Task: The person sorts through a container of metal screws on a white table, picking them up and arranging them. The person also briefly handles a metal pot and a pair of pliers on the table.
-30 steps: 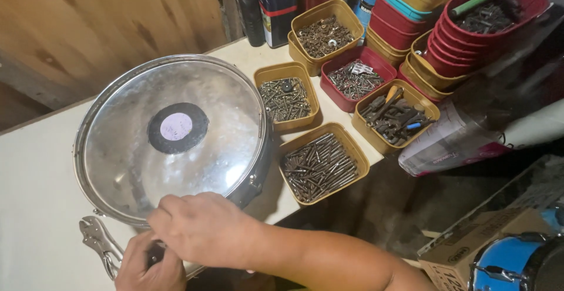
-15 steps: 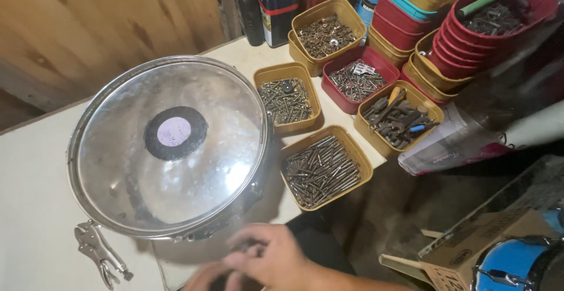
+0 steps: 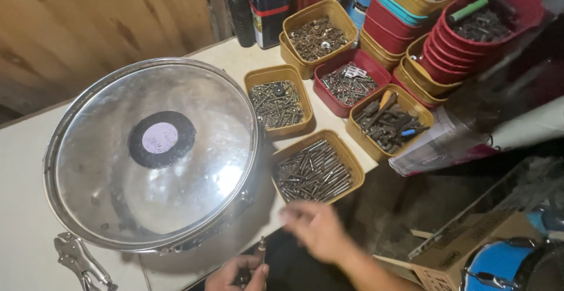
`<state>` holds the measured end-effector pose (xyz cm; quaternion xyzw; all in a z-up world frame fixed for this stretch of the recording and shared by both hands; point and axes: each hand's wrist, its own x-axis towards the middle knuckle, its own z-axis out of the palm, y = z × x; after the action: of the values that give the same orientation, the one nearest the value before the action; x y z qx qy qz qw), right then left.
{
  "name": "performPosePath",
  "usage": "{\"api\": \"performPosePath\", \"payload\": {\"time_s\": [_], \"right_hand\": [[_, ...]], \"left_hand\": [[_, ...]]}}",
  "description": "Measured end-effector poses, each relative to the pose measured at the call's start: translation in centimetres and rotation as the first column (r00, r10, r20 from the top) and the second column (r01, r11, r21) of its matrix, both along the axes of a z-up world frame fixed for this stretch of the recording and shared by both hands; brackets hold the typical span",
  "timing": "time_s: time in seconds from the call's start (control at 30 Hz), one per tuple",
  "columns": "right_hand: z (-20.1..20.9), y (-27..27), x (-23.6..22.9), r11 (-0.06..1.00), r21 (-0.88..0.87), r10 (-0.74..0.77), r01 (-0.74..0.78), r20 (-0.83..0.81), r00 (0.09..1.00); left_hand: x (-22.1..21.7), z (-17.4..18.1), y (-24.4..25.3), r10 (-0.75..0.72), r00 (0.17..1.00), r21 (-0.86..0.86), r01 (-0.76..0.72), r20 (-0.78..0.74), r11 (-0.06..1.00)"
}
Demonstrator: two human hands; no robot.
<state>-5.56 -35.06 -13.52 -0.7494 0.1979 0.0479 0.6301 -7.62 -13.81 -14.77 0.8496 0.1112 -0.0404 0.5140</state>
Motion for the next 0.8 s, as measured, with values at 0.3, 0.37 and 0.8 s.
{"api": "performPosePath", "payload": {"time_s": [0.3, 0.37, 0.8], "right_hand": [[-2.6, -9.0, 9.5, 0.387, -0.869, 0.196, -0.308, -0.248, 0.949], [-0.4, -7.9, 8.8, 0.410, -0.834, 0.212, -0.369, -0.307, 0.928], [7.1, -5.3, 9.0, 0.480, -0.566, 0.295, -0.670, -0.615, 0.731]], "left_hand": [[1.1, 2.0, 1.7, 0.026, 0.963, 0.177, 0.022, -0.268, 0.984], [1.1, 2.0, 2.5, 0.010, 0.968, 0.181, 0.036, -0.251, 0.983], [2.4, 2.0, 2.2, 0.107, 0.954, 0.276, -0.027, -0.279, 0.961]]}}
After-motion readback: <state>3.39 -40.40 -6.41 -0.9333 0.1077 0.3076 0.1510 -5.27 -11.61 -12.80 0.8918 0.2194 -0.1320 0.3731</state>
